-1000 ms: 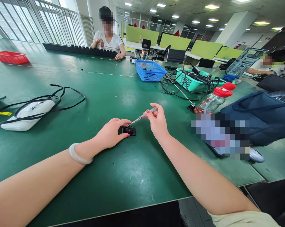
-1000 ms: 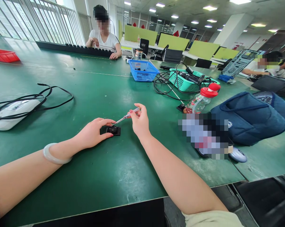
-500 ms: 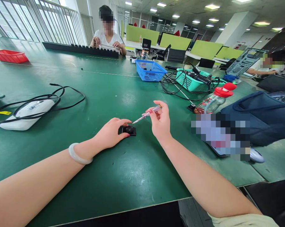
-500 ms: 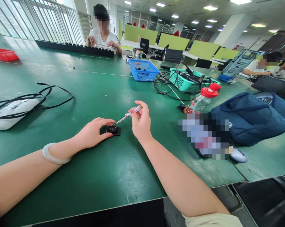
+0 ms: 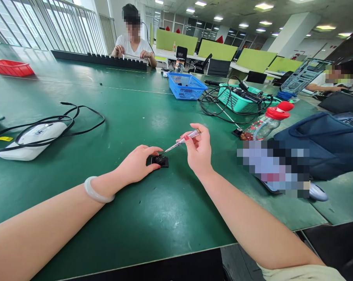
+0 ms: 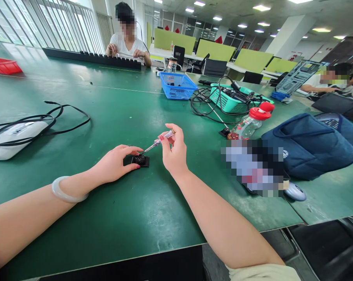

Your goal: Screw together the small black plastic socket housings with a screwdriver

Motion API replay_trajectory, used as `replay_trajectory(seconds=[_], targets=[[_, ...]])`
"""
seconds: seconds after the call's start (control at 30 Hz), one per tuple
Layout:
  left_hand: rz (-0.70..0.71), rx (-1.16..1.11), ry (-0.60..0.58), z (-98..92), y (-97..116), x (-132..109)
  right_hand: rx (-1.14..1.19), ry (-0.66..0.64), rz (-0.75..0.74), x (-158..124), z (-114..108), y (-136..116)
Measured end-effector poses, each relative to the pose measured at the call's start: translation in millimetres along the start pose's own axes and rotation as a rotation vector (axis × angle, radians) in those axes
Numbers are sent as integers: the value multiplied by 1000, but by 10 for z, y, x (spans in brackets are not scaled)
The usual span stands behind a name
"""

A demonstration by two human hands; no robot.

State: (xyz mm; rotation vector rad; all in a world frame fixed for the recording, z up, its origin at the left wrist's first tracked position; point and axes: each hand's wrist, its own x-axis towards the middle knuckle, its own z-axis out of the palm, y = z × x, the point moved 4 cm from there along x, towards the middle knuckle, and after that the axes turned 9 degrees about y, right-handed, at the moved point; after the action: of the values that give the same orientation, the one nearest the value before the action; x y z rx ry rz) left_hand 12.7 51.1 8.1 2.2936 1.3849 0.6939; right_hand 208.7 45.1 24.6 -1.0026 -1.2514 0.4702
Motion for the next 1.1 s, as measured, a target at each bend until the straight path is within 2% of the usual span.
replay_trajectory(seconds=[0.17,0.27,0.5,0.57,0.67,0.77,0.9,1.0,1.1], targets=[[0,-4,-4,-4,14,6,13,15,65,26,-2,16],[-8,-5,-4,-6,20,6,37,35,146,69,-13,113],[-18,-2,-4,5,3,3,123,92,564,100,-40,496],[-18,-3,-4,9,-3,5,159,116,618,101,-51,524],[-24,-9,-9,9,-4,7,165,136,514,129,-77,463],[-24,-13,-11,2,5,7,162,87,348,138,-73,354],[-18,-12,-9,-3,7,5,160,19,203,102,-49,204],[-10,-13,-6,6,-3,5,130,-31,119,80,-34,96],[0,-13,-2,14,-11,8,113,-70,96,88,-28,59]])
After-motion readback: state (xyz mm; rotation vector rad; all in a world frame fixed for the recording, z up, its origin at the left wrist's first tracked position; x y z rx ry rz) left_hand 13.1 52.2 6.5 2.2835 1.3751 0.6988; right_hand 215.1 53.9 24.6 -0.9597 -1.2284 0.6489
